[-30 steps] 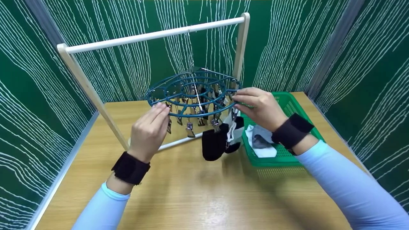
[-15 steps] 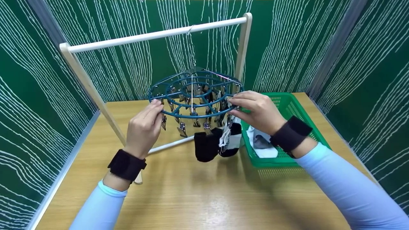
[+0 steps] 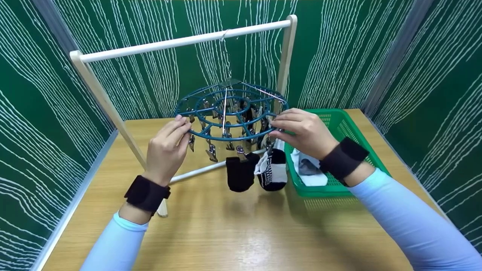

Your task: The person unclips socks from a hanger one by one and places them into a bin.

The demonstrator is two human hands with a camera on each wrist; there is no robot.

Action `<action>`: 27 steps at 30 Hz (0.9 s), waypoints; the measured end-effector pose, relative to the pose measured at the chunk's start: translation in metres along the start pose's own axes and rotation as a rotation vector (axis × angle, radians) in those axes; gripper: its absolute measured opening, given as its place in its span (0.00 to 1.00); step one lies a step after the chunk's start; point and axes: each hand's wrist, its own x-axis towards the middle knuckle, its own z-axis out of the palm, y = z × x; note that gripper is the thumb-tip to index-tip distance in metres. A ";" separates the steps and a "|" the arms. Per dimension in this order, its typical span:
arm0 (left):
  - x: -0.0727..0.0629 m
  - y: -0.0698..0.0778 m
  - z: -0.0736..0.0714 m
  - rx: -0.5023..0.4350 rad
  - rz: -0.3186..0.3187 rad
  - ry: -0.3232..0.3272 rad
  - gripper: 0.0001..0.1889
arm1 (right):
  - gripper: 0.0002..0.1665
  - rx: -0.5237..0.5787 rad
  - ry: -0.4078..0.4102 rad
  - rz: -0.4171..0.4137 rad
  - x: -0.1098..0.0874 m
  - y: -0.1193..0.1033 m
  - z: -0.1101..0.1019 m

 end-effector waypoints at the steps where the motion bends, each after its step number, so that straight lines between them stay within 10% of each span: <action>1: 0.000 0.000 0.000 0.003 -0.003 0.002 0.10 | 0.15 -0.001 0.000 -0.004 0.000 0.000 0.000; 20: -0.005 0.027 0.001 -0.055 0.090 0.119 0.15 | 0.11 -0.047 -0.052 0.005 0.007 -0.009 -0.003; 27: -0.008 0.040 0.005 -0.125 0.153 0.056 0.10 | 0.10 -0.059 -0.046 0.022 0.009 -0.011 -0.003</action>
